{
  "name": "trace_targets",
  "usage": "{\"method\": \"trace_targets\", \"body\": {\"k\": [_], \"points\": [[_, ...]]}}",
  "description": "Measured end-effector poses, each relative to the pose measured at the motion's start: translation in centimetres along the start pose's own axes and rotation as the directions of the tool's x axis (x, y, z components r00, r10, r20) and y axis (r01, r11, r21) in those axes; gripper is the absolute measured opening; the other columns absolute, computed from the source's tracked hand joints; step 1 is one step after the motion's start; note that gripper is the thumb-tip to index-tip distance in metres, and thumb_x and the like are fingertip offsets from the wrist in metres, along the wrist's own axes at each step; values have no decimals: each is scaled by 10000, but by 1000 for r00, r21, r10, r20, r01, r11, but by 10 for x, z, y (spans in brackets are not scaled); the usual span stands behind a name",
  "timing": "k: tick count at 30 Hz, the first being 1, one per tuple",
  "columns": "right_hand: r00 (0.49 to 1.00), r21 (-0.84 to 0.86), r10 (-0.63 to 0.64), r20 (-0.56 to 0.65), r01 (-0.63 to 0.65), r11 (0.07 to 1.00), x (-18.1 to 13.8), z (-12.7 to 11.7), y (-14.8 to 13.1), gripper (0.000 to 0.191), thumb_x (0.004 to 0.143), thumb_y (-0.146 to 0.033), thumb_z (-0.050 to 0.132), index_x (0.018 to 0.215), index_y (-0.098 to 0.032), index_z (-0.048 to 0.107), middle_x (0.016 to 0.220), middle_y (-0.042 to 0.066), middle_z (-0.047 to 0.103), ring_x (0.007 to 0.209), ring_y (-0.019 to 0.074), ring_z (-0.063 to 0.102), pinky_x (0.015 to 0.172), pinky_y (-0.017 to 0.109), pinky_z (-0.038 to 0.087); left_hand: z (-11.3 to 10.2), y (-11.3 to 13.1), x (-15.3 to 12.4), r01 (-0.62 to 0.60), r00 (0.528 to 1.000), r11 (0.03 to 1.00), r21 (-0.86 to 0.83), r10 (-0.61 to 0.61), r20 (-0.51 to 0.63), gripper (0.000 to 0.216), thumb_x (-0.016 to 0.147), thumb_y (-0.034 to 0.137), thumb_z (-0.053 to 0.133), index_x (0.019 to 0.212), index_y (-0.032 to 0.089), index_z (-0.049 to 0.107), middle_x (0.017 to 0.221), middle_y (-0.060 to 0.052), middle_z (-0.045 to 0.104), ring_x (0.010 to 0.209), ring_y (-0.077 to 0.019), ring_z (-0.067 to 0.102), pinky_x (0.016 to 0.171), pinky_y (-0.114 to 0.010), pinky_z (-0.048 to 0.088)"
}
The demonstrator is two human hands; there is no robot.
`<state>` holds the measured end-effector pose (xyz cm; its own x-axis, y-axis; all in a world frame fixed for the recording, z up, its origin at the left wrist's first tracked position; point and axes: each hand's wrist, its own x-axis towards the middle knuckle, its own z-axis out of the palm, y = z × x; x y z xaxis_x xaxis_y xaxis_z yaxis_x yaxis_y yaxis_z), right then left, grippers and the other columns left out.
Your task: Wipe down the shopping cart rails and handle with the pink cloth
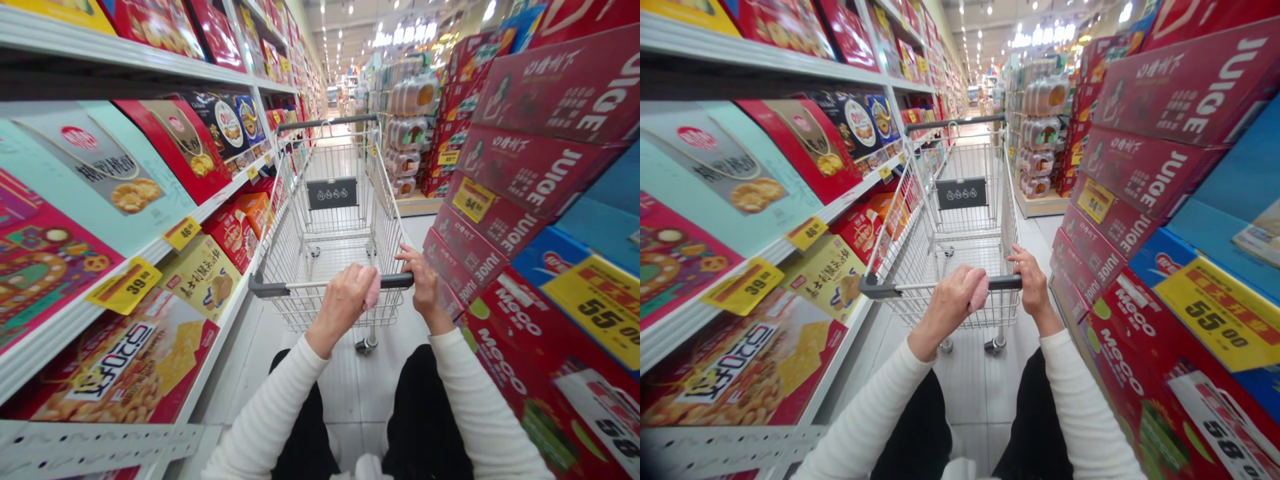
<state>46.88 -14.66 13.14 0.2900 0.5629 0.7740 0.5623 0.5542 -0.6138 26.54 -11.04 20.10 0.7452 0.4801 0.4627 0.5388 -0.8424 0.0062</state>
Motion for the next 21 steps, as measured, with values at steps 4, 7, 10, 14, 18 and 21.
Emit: {"method": "trace_targets", "body": {"k": [4, 7, 10, 14, 18, 21], "points": [[1000, 6, 14, 5, -14, 1000, 1, -9, 6, 437, 1051, -404, 283, 740, -237, 540, 1090, 80, 724, 1323, 247, 586, 1116, 474, 466, -18, -25, -25, 31, 998, 999, -13, -32, -54, 185, 957, 89, 456, 1052, 211, 556, 998, -47, 618, 891, -183, 587, 798, -313, 490], [999, 33, 17, -51, -16, 999, 1, -10, 9, 439, 1046, -401, 290, 730, -236, 546, 1054, 69, 730, 1302, 252, 603, 1117, 486, 457, -41, -48, -47, 82, 995, 994, 78, -77, -60, 174, 973, 102, 436, 1030, 209, 561, 995, -55, 628, 898, -192, 591, 821, -333, 491], [995, 55, 29, -99, -23, 998, 1, -8, 11, 451, 1045, -393, 277, 717, -233, 543, 1047, 66, 730, 1297, 257, 608, 1111, 495, 454, -62, -69, -64, 100, 995, 985, 139, -97, -30, 176, 981, 130, 430, 1059, 211, 565, 1044, -69, 636, 939, -211, 599, 839, -351, 499], [993, 36, 40, -113, -36, 999, 1, -10, 13, 440, 1038, -401, 285, 716, -236, 534, 1052, 66, 735, 1291, 262, 612, 1094, 501, 471, -70, -90, -78, 149, 988, 986, 76, -145, -59, 244, 951, 190, 518, 1192, 219, 543, 1182, -87, 625, 1079, -241, 602, 929, -377, 506], [993, -72, -7, -119, -2, 997, 5, -15, 11, 434, 1044, -373, 256, 733, -234, 523, 1051, 80, 728, 1281, 263, 613, 1098, 506, 456, -55, -93, -80, 178, 976, 984, 12, -175, -131, 241, 926, 290, 599, 1149, 214, 548, 1076, -67, 643, 1007, -236, 630, 894, -372, 527], [990, -387, -56, -125, 4, 922, 7, -7, -5, 343, 1034, -330, 336, 821, -227, 584, 1020, 81, 725, 1187, 261, 625, 1153, 533, 351, -42, -81, -71, 166, 974, 986, 14, -162, -161, 216, 918, 291, 611, 1108, 204, 557, 1032, -71, 647, 981, -237, 633, 883, -377, 532]]}}
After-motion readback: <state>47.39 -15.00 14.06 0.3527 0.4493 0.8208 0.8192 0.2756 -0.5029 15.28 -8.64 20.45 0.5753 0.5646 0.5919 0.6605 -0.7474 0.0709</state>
